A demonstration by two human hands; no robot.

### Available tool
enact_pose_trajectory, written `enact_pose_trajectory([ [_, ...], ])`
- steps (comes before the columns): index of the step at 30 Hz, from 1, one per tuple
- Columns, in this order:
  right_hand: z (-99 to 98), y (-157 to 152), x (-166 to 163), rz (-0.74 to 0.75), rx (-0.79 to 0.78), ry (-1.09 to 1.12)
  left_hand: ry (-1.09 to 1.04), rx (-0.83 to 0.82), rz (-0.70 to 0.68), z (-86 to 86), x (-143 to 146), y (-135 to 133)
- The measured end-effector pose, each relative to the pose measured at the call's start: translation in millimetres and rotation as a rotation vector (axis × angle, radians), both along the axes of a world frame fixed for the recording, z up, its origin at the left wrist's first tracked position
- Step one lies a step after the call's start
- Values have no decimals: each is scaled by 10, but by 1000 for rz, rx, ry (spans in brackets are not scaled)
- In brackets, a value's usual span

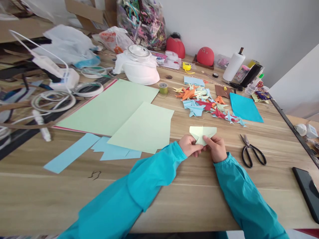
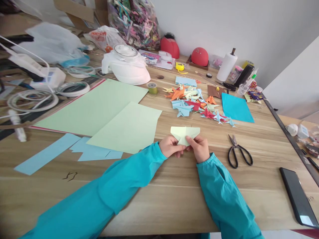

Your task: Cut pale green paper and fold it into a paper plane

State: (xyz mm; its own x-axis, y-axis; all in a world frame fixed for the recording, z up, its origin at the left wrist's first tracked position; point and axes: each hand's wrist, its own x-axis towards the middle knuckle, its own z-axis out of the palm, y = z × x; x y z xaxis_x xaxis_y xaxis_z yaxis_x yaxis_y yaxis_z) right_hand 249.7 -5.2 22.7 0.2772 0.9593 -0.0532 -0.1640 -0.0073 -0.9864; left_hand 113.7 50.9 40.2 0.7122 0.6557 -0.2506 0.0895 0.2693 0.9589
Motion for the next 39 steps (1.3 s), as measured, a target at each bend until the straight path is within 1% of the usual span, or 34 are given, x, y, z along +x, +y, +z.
enact_pose_trajectory([
  [2,-13,0,10,-17,-12,29,15,11,1,-3,-3,-9],
  [5,-36,4,25,-33,-27,63,28,81,12,-20,-6,-20],
  [7,-49,7,29,-50,-29,68,22,105,71,-44,-5,-18],
  [9,-56,9,25,-62,-27,68,10,88,155,-66,-4,-3],
  [11,-55,5,16,-44,-21,41,0,61,207,-72,-8,18],
  [15,-35,-15,4,20,-10,-103,-12,20,185,-24,-30,49],
  [18,-29,-27,4,31,-20,-142,-17,-13,171,6,-44,56],
  [24,-56,-18,0,-11,-10,-18,-51,-80,136,-60,-38,79],
  [27,-48,-7,-5,-49,-13,23,-60,-83,128,-81,-29,85],
  [30,-28,0,-5,-72,-28,33,-60,-90,139,-84,-18,83],
  [33,-17,4,-5,-54,-28,54,-88,-118,192,-86,-8,82],
  [35,-11,6,-10,-47,-20,69,-105,-107,211,-87,-6,82],
  [39,8,8,-23,-87,-46,112,-77,-35,176,-81,-14,71],
])
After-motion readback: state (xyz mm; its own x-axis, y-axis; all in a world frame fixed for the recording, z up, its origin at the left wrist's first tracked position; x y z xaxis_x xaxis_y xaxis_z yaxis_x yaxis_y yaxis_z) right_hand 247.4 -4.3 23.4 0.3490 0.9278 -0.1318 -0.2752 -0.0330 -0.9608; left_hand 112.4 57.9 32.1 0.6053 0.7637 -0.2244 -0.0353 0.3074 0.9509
